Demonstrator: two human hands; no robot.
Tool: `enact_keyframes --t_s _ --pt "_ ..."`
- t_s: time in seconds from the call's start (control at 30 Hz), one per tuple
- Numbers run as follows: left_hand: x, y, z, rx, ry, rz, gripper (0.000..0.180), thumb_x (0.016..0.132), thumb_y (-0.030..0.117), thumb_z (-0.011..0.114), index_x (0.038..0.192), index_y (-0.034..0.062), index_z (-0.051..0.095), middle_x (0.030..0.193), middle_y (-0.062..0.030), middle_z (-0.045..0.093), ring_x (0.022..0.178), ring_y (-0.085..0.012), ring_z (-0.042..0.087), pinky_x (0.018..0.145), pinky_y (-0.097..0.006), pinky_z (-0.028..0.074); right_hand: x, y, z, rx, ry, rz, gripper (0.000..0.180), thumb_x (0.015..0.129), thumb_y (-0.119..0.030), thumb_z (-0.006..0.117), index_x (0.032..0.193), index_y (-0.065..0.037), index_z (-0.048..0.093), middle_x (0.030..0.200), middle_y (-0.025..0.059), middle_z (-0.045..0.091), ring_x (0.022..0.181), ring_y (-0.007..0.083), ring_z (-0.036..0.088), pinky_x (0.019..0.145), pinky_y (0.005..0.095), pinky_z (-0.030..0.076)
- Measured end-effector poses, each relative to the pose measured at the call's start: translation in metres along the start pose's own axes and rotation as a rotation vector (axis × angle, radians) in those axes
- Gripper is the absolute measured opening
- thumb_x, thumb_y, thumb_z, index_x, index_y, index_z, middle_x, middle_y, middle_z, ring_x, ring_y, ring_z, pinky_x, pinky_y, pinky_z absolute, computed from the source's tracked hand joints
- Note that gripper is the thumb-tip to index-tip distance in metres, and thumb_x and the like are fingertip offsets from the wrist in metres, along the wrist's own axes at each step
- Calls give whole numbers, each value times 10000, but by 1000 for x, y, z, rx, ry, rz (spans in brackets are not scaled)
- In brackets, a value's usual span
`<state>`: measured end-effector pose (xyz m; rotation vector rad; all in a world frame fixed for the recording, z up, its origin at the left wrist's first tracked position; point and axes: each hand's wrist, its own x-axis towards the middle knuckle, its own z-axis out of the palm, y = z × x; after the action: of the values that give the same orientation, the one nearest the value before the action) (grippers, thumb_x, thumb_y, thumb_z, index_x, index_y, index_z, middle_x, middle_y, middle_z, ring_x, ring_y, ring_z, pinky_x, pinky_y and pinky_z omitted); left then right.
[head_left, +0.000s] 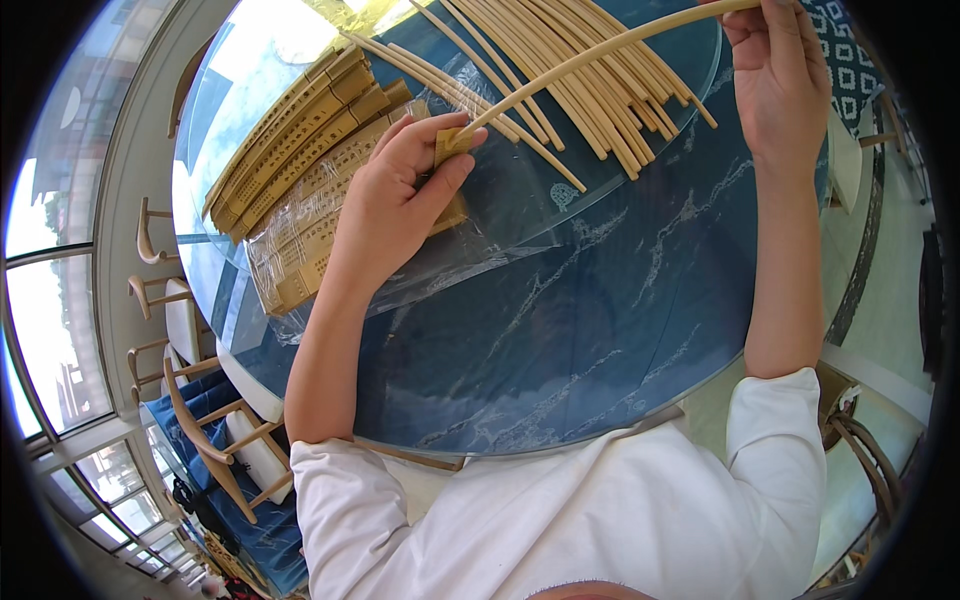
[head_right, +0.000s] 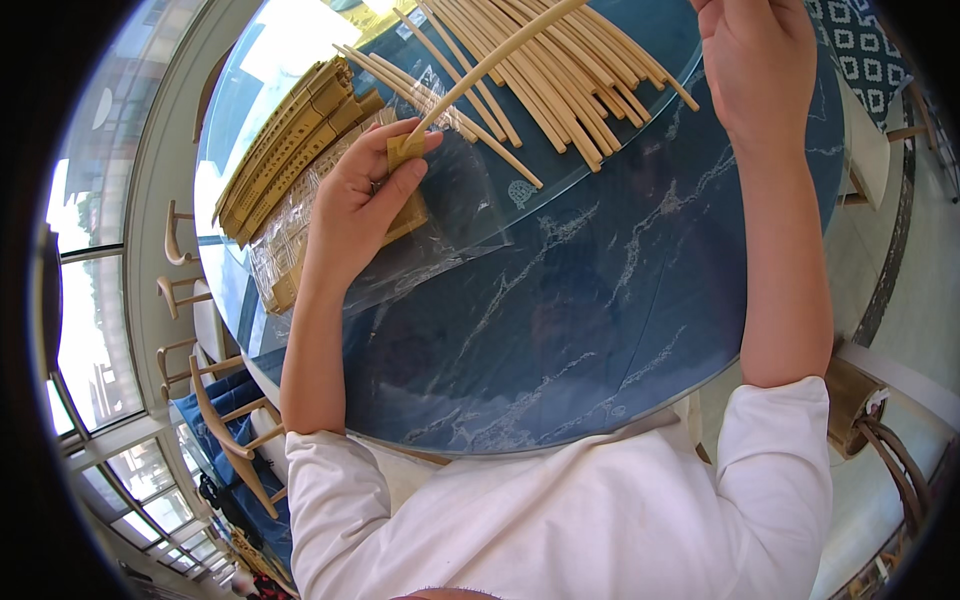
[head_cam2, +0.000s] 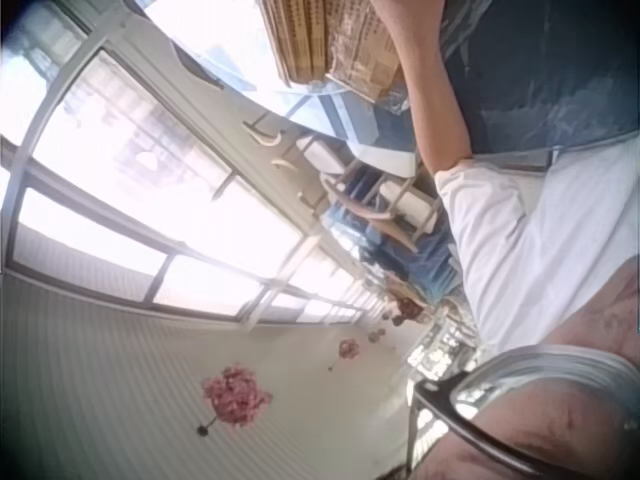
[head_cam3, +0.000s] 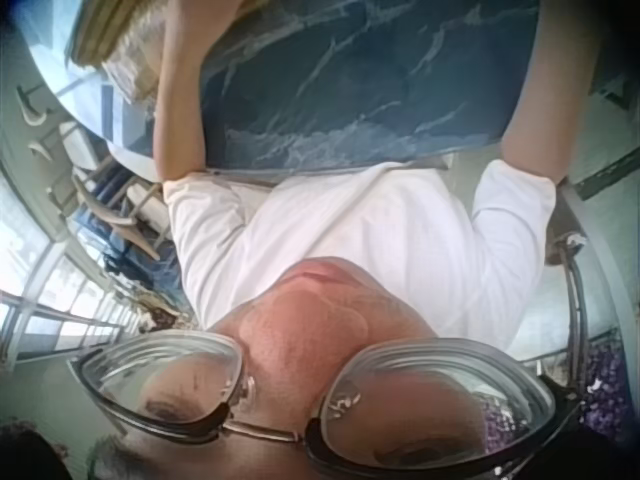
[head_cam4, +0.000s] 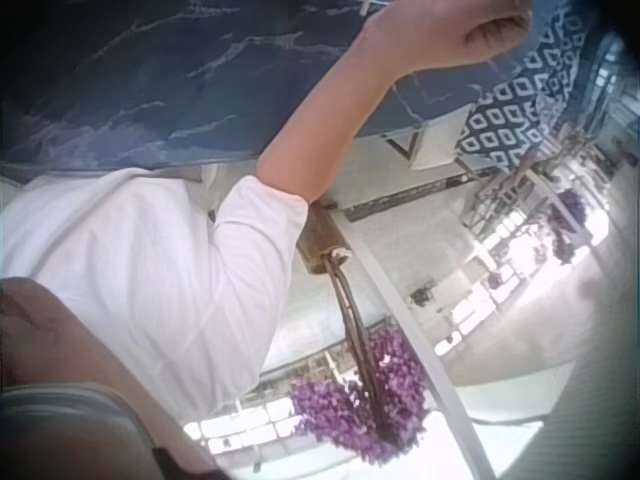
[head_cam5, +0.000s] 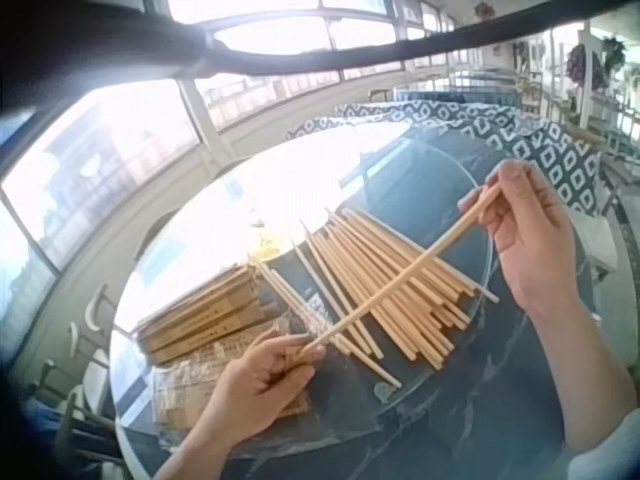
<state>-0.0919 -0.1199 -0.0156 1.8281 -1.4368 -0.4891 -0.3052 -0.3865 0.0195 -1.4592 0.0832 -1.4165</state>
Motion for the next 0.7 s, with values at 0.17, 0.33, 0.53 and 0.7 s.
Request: enact_keyframes --t_s 0.17,0.33,0.53,0.7 --pt "-3 3 7 -163 80 -66 428 1016 112 723 1421 52 596 1121 -36 808 1023 -181 702 1018 -343 511 4 1 -7 -5 -77 -56 234 1143 -265 548 1068 -76 665 882 26 671 888 152 697 909 319 569" --pt "-3 -2 9 -62 90 17 469 1006 108 731 1449 66 581 1131 -33 802 1060 -190 678 926 -329 540 -1 -8 5 -57 -1 -74 231 1148 -266 534 1070 -80 648 882 27 658 873 140 681 930 329 565" --pt "-3 -3 8 4 93 45 516 991 134 756 1475 106 579 1121 -64 778 1079 -217 679 910 -342 556 12 10 -24 39 -152 -57 248 1154 -272 518 1039 -84 631 883 31 653 874 136 675 936 331 557" --pt "-6 0 9 10 115 -12 546 975 132 774 1485 141 582 1203 -130 710 1057 -263 712 891 -383 589 10 -12 -12 -46 -232 -123 252 1154 -273 517 1020 -90 627 887 33 655 896 143 683 934 332 556"
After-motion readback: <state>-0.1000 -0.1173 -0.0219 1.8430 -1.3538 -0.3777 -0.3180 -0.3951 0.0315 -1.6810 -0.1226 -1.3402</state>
